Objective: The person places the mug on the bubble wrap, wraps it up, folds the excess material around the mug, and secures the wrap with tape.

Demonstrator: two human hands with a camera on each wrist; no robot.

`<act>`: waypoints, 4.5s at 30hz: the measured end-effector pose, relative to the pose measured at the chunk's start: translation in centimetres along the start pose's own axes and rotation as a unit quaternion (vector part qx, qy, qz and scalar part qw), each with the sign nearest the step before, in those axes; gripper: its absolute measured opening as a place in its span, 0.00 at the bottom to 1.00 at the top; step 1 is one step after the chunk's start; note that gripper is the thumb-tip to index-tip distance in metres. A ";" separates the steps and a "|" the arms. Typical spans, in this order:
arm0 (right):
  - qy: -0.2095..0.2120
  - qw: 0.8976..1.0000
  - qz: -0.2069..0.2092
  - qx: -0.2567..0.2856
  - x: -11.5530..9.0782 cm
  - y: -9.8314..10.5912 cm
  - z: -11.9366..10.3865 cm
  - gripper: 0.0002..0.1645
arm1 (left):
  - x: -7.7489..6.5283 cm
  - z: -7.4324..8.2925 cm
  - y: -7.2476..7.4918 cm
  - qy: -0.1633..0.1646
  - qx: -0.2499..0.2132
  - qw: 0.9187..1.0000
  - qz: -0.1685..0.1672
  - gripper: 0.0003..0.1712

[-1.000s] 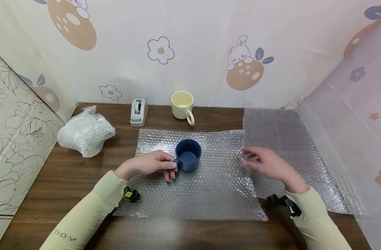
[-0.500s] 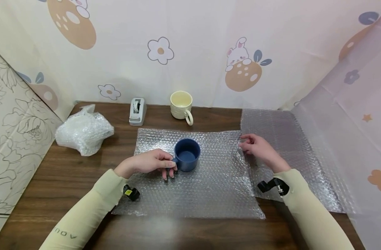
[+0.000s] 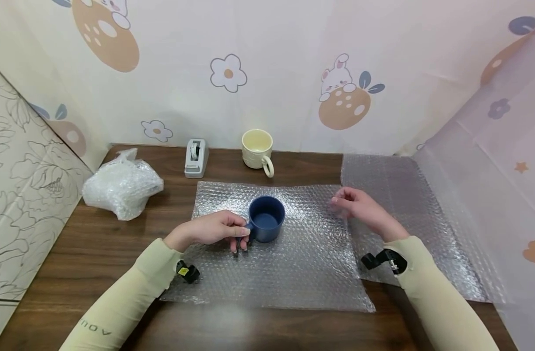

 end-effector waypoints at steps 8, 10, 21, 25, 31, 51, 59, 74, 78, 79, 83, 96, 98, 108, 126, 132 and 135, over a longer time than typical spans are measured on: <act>0.052 0.994 -0.023 0.094 -1.4 -1.5 -4.2 0.22 | 0.1 0.1 -0.1 0.009 0.000 1.000 0.003 0.18; 0.058 0.992 -0.032 0.106 -1.8 -2.3 -5.4 0.21 | 0.1 0.2 0.0 0.012 0.002 1.000 0.003 0.18; 0.091 0.987 -0.086 0.098 -3.9 -6.9 -9.5 0.20 | 0.3 0.6 0.2 0.005 0.047 0.999 0.009 0.19; 0.095 0.988 -0.102 0.062 -4.2 -7.6 -9.8 0.21 | 0.3 0.6 0.2 0.005 0.052 0.999 0.013 0.19; 0.125 0.977 -0.163 0.051 -4.8 -8.4 -10.3 0.25 | 0.3 0.5 0.1 0.002 0.052 0.999 0.015 0.19; 0.380 0.836 -0.228 -0.323 -8.8 -8.7 -12.5 0.43 | -0.1 0.7 0.0 0.006 0.055 0.998 0.016 0.18; 0.503 0.764 -0.151 -0.375 -7.9 -9.9 -13.1 0.36 | 0.1 0.5 0.0 0.007 0.056 0.998 0.012 0.19; 0.528 0.717 -0.107 -0.442 -5.3 -11.3 -10.6 0.35 | 0.3 0.8 -0.4 0.002 0.047 0.999 -0.006 0.19; 0.536 0.722 -0.094 -0.427 -4.7 -12.2 -10.4 0.25 | 0.3 0.7 -0.4 0.003 0.044 0.999 -0.005 0.19; 0.538 0.724 -0.091 -0.422 -4.6 -12.4 -10.4 0.22 | 0.3 0.7 -0.4 0.004 0.043 0.999 -0.005 0.19; 0.551 0.723 -0.080 -0.410 -4.3 -12.8 -10.3 0.15 | 0.4 0.5 -0.5 0.009 0.038 0.999 -0.005 0.19; 0.532 0.748 -0.078 -0.390 -4.2 -12.9 -9.4 0.18 | -1.8 1.5 5.1 -0.001 0.197 0.967 0.165 0.20; 0.530 0.755 -0.073 -0.378 -4.2 -13.0 -9.2 0.20 | -2.7 1.5 6.6 0.014 0.226 0.945 0.235 0.20; 0.529 0.780 -0.028 -0.334 -3.8 -13.0 -8.4 0.16 | -4.2 -0.8 8.8 0.071 0.291 0.893 0.334 0.29; 0.495 0.835 -0.016 -0.240 -3.8 -12.8 -8.1 0.22 | -3.8 -2.0 9.5 0.100 0.154 0.916 0.356 0.29; 0.518 0.811 0.021 -0.271 -4.4 -12.5 -8.9 0.17 | -3.9 -0.4 8.6 0.055 0.132 0.927 0.345 0.15; 0.534 0.799 0.030 -0.276 -4.9 -12.4 -9.6 0.20 | -4.0 0.6 8.0 0.040 0.130 0.930 0.342 0.16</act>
Point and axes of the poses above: each hand's wrist, its own x-axis towards the middle knuckle, its own y-axis out of the back of the hand, z = x × y, the point moved 5 cm from there along x, towards the middle knuckle, and after that the axes turned 11 degrees about z, right-handed, at the moved point
